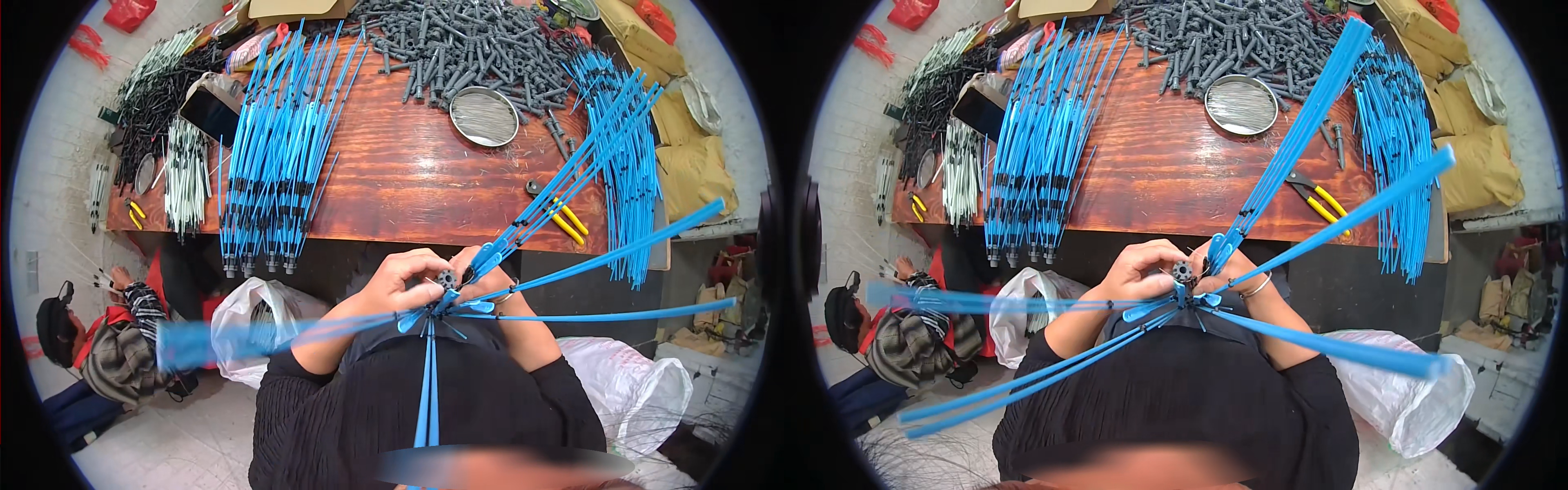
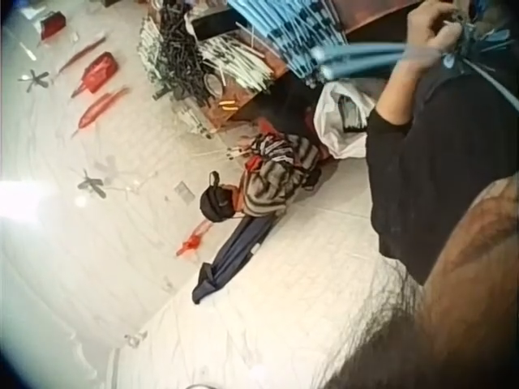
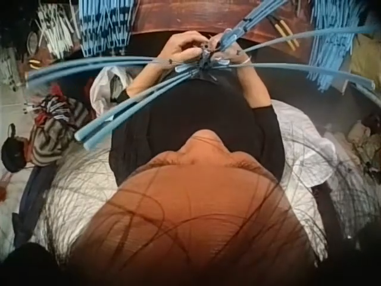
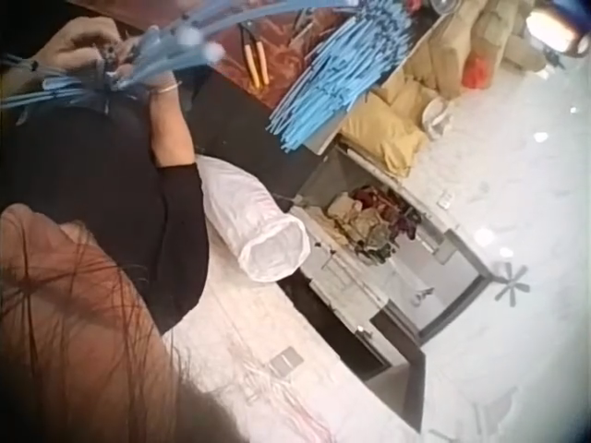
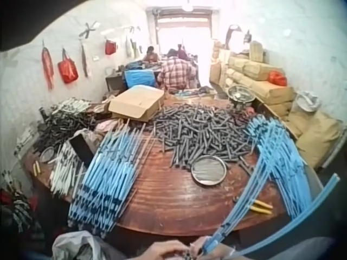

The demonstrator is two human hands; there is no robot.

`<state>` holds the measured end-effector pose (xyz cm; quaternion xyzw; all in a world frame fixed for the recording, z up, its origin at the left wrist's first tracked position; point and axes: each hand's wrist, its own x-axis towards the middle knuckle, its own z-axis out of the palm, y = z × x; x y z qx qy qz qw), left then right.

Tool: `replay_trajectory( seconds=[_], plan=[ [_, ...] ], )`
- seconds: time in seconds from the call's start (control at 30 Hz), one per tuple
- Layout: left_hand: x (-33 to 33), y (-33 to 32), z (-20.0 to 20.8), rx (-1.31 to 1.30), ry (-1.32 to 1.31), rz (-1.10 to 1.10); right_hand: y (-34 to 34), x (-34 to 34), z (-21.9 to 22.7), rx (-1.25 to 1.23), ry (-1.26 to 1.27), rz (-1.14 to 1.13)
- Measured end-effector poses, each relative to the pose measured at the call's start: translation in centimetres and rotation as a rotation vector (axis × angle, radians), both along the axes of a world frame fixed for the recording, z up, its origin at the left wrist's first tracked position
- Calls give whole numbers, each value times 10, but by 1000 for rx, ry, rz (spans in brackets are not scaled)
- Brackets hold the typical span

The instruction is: Assembling, cutting, and bundling blue wire harnesses at a production workbench.

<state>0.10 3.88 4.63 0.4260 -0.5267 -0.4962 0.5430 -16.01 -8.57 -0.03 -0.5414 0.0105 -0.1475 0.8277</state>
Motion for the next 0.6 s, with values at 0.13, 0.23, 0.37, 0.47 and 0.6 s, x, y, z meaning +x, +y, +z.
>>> replay_trajectory(
  seconds=[0.13, 0.23, 0.37, 0.47, 0.6],
  plan=[
    [4, -5, 1, 55, -106, -77, -2, 1, 4, 1, 17, 35],
    [0, -7, 8, -8, -198, -15, -3, -1, -2, -24, 29, 38],
    [-5, -7, 16, -63, -249, 49, -4, 2, -6, -70, -32, 5],
    [-6, -6, 18, -85, -279, 90, -4, 4, -6, 5, -35, 36],
    [-6, -4, 16, -98, -330, 128, -4, 5, -7, -6, -23, 27]
  ],
)
